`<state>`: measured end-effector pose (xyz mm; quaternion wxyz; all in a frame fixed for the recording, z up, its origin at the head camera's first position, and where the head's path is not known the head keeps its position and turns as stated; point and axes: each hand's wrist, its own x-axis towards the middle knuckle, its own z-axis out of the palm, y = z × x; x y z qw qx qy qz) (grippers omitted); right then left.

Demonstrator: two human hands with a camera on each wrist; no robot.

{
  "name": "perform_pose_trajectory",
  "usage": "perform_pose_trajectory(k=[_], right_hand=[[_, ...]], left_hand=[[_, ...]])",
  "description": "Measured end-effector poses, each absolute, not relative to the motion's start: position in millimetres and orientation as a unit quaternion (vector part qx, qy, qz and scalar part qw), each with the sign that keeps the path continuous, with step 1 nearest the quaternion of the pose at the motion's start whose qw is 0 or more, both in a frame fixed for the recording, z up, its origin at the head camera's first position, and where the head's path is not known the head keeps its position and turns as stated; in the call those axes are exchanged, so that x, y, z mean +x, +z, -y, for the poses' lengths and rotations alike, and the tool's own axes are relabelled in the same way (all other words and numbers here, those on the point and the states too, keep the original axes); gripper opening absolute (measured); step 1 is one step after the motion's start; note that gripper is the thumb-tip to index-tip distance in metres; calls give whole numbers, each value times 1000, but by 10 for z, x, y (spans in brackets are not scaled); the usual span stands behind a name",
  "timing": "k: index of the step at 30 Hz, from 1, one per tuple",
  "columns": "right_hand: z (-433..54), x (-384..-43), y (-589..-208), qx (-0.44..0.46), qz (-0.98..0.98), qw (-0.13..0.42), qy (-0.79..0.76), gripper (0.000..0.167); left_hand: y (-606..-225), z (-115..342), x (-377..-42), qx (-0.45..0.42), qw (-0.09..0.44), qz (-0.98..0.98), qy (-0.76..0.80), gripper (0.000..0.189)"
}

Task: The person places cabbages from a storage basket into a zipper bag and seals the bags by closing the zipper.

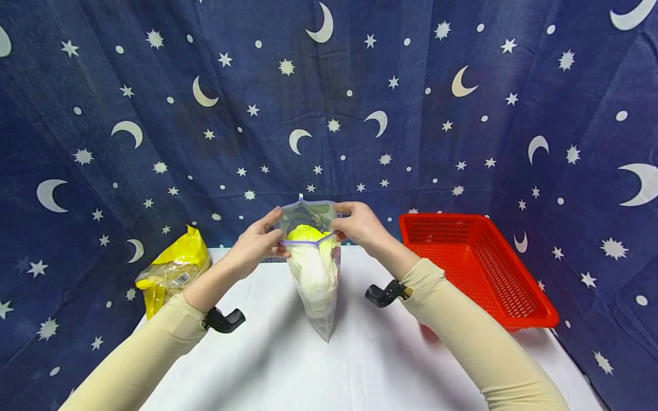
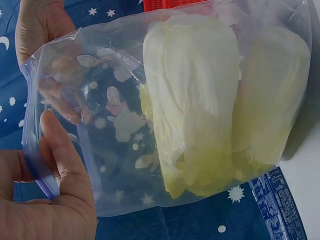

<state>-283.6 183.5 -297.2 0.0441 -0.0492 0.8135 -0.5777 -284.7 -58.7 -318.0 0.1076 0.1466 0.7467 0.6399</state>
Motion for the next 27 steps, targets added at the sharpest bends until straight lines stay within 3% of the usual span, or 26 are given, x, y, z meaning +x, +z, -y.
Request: perform_pose_trajectory(k=[11,27], right_hand=[[-1842,-2842,-3113,-80,-809,68,-579,67],[-1839,-2799,-3145,-82,-793,56,-601,72]], left_hand=[[-3300,524,-2850,157,129,-766,609,76],[-3310,498,-2840,137,119,-757,628,76]])
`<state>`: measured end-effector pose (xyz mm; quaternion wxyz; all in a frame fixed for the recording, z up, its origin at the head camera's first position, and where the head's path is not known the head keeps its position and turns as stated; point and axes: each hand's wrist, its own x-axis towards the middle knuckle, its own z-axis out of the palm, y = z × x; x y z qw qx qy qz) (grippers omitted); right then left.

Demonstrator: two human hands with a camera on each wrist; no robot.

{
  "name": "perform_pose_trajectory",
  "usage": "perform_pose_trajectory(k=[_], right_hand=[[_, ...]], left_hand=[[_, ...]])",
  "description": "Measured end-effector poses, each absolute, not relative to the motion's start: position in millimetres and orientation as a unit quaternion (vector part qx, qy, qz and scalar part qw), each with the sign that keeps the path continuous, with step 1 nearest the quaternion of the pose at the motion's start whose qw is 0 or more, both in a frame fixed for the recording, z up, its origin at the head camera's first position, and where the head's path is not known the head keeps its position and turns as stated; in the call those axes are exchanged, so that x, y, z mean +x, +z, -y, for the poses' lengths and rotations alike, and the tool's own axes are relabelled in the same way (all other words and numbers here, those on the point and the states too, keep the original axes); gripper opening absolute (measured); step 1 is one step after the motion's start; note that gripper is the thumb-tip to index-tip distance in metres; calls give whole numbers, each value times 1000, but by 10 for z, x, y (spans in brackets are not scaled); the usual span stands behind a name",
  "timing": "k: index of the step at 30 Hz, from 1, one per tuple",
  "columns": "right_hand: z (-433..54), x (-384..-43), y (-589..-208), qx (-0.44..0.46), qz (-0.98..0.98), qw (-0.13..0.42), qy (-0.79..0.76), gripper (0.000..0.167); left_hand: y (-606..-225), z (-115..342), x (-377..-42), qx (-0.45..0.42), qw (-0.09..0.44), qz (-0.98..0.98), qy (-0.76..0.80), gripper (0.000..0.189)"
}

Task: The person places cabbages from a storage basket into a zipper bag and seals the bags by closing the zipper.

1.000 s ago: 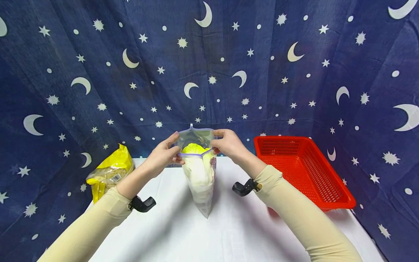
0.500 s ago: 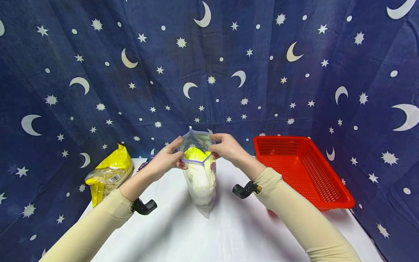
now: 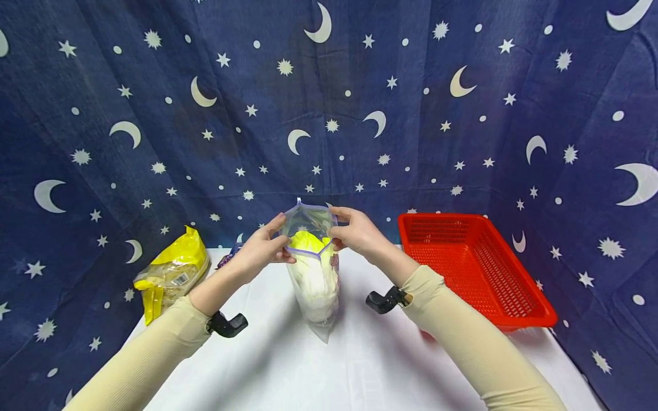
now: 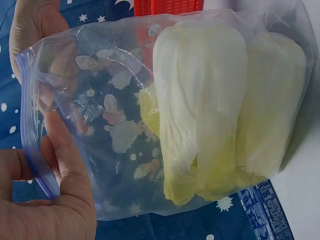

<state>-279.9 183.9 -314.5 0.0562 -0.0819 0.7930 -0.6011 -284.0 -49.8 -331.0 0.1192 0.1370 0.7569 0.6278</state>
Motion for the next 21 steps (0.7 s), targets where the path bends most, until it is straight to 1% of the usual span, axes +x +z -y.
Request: perform_pose_trajectory(k=[6,10,15,21], right_hand=[[-1771,-2665,-3232,-92,-783,36,-614,82],[-1737,-2556,-3300,-95,-781,23,-617,82],[-1736,-2430,-3389,-110,-789,26,-604,76],[-1743,-2306,-3480,-132,-808,35,-574,84]], left_hand=[[-3339,497,-2834,144,118,-756,627,75],[-3367,498,-2832,147,113,-752,632,75],[-3422,502,-2824,161,118,-728,656,75],[-3466,507,-2818,171,121,-702,681,75]])
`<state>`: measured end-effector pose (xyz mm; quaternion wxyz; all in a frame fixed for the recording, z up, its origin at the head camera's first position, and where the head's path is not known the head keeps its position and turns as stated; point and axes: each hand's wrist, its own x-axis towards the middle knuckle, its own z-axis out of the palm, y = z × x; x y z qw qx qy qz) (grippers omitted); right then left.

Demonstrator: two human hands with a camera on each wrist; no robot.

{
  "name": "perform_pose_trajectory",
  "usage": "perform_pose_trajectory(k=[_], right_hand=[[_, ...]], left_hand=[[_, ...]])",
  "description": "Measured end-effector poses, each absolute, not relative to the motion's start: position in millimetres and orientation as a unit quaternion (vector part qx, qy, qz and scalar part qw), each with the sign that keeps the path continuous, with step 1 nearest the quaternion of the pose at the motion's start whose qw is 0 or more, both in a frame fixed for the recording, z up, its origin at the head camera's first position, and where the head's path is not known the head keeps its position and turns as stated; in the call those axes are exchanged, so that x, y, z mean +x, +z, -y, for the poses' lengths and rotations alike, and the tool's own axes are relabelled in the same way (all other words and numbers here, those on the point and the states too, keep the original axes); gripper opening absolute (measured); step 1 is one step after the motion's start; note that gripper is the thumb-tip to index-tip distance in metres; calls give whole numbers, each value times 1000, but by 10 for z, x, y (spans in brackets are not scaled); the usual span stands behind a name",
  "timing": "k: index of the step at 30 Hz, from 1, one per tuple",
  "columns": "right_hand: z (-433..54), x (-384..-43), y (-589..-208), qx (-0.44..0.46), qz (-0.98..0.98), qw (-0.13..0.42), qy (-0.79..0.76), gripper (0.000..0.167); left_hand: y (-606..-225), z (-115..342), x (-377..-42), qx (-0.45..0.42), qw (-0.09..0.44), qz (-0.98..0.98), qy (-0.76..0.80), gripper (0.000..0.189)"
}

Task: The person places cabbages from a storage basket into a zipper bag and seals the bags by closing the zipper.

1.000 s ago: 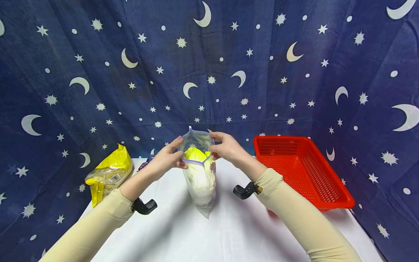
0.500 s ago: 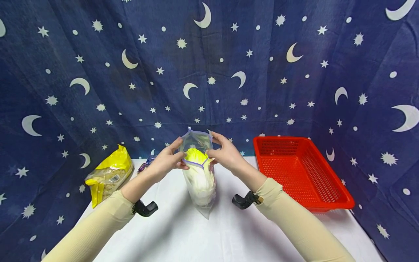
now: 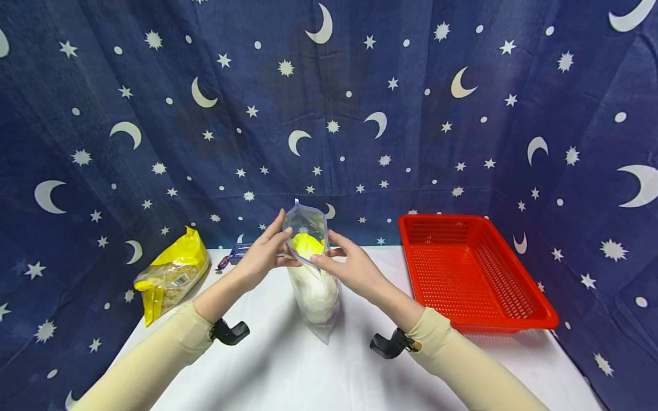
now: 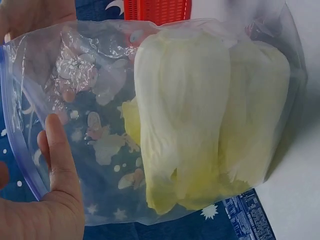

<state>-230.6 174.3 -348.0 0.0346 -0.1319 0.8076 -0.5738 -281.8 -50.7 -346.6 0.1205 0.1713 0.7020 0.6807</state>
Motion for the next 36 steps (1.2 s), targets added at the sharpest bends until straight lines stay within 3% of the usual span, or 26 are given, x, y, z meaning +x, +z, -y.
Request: perform_pose_trajectory(k=[12,21,28,36], right_hand=[[-1762,-2258,-3626,-161,-774,49,-610,99],[-1770,-2240,-3690,-164,-791,19,-590,74],[-1777,-2227,-3690,-156,-809,15,-566,53],[-1743,-2215,-3705,-144,-801,33,-580,48]], left_hand=[[-3525,480,-2894,171,121,-673,709,68],[-3590,630,-3240,88,42,-709,698,58],[-3535,702,-3529,60,108,-716,687,55],[-3455,654,-3713,73,159,-713,678,59]])
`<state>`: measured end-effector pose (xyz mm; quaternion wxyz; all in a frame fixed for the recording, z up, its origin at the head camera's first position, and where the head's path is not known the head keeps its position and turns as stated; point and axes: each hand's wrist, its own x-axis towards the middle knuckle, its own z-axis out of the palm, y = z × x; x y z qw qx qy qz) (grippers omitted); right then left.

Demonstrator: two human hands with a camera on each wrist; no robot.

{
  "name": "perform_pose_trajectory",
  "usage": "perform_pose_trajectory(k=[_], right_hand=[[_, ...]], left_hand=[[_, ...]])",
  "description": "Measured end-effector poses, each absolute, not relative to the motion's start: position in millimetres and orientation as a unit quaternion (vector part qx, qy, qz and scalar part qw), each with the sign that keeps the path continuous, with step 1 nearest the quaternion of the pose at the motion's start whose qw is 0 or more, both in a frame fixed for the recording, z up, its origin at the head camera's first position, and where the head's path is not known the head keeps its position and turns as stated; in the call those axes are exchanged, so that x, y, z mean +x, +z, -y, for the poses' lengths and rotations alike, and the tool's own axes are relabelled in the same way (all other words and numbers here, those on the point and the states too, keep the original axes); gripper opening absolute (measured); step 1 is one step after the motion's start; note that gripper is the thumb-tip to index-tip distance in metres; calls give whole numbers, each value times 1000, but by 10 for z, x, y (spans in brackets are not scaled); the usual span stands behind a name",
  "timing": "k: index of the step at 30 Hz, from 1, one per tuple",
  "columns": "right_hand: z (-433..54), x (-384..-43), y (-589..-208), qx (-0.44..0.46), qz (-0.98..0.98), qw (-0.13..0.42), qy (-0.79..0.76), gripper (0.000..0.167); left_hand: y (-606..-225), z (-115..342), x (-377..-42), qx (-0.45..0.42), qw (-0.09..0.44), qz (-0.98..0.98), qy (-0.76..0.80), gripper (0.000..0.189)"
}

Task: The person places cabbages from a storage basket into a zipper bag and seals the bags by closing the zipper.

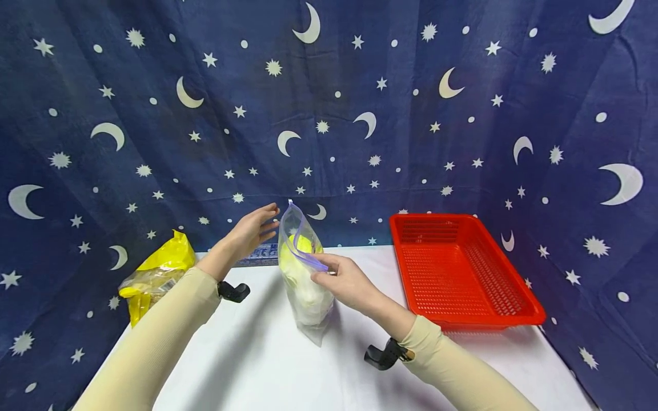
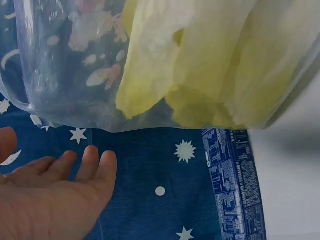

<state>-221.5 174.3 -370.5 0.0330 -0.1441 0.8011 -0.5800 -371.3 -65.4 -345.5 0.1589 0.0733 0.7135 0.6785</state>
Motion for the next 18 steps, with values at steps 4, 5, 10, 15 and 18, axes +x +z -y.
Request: perform_pose_trajectory(k=[4,5,10,15,18], right_hand=[[-1747,-2204,-3711,-148,-795,39,-587,48],[-1752,-2202,-3713,-151,-793,41,-588,48],[-1779,-2204,-3731,-164,-793,46,-585,46],[-1813,-2221,-3736,-167,-797,48,-579,41],[-1863,-2247,-3739,-166,-795,46,-582,35]], left_hand=[[-3421,599,-3784,101,178,-718,665,59],[-3414,589,-3797,109,182,-721,660,58],[-3406,581,-3856,131,184,-730,646,57],[-3408,653,-3854,134,160,-749,629,53],[-3422,713,-3850,132,147,-762,617,50]])
